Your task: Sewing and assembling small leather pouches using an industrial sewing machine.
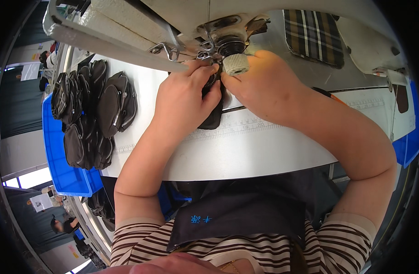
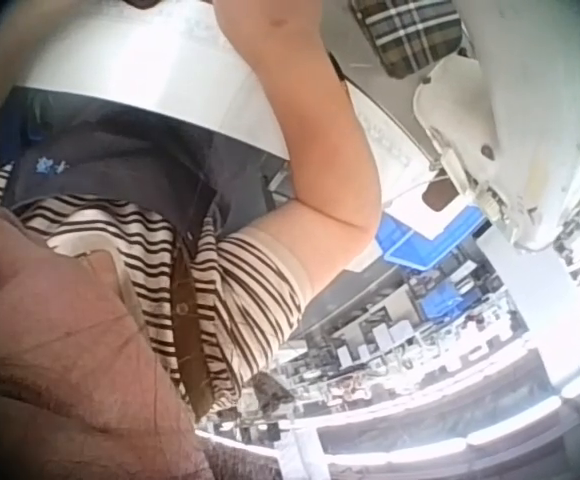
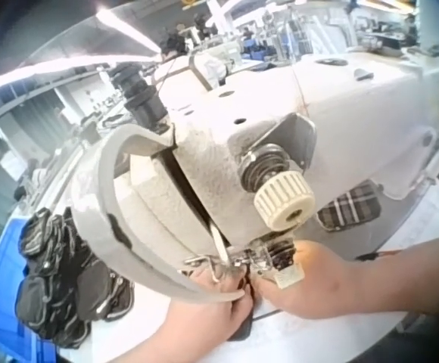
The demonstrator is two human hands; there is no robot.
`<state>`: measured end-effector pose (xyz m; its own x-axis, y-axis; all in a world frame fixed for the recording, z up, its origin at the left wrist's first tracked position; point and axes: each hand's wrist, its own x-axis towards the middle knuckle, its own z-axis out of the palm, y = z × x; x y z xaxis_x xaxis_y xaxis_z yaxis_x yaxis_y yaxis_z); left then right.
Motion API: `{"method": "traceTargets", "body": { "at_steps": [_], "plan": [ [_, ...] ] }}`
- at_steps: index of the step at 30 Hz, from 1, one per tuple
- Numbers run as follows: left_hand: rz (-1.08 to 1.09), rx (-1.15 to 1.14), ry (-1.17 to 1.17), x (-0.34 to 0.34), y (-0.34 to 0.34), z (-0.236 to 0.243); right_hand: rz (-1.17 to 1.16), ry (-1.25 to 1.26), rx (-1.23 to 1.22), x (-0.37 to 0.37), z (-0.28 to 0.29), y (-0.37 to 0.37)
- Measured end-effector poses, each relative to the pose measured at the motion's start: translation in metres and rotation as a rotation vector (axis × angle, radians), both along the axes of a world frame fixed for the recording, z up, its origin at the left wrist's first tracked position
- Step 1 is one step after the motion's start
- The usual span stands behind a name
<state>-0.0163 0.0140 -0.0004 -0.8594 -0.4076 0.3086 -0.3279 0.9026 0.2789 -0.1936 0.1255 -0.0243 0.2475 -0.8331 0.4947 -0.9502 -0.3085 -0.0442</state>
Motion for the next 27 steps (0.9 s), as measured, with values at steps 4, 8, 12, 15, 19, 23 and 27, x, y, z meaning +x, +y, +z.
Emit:
{"method": "traceTargets", "body": {
  "at_steps": [4,8,12,15,19,23,27],
  "plan": [
    [0.007,0.022,-0.003,0.000,0.000,0.000,-0.009,0.017,-0.003,-0.002,0.000,0.000],
    [-0.016,0.023,0.051,0.002,-0.002,0.000,-0.008,0.033,-0.004,-0.002,0.000,0.002],
    [0.031,0.272,0.042,0.012,-0.011,0.010,-0.006,0.005,-0.002,-0.002,0.001,0.001],
    [0.061,0.220,0.081,0.015,-0.009,0.015,0.000,0.040,-0.127,-0.002,0.001,0.001],
    [-0.221,-0.193,0.161,0.024,-0.012,0.034,-0.007,0.054,0.024,-0.005,0.003,0.002],
    [-0.320,0.025,-0.073,0.030,0.016,0.050,0.029,0.029,0.025,-0.007,-0.001,0.001],
    [-0.208,0.031,-0.255,0.031,0.015,0.045,0.034,0.041,-0.032,-0.006,0.000,0.001]
  ]
}}
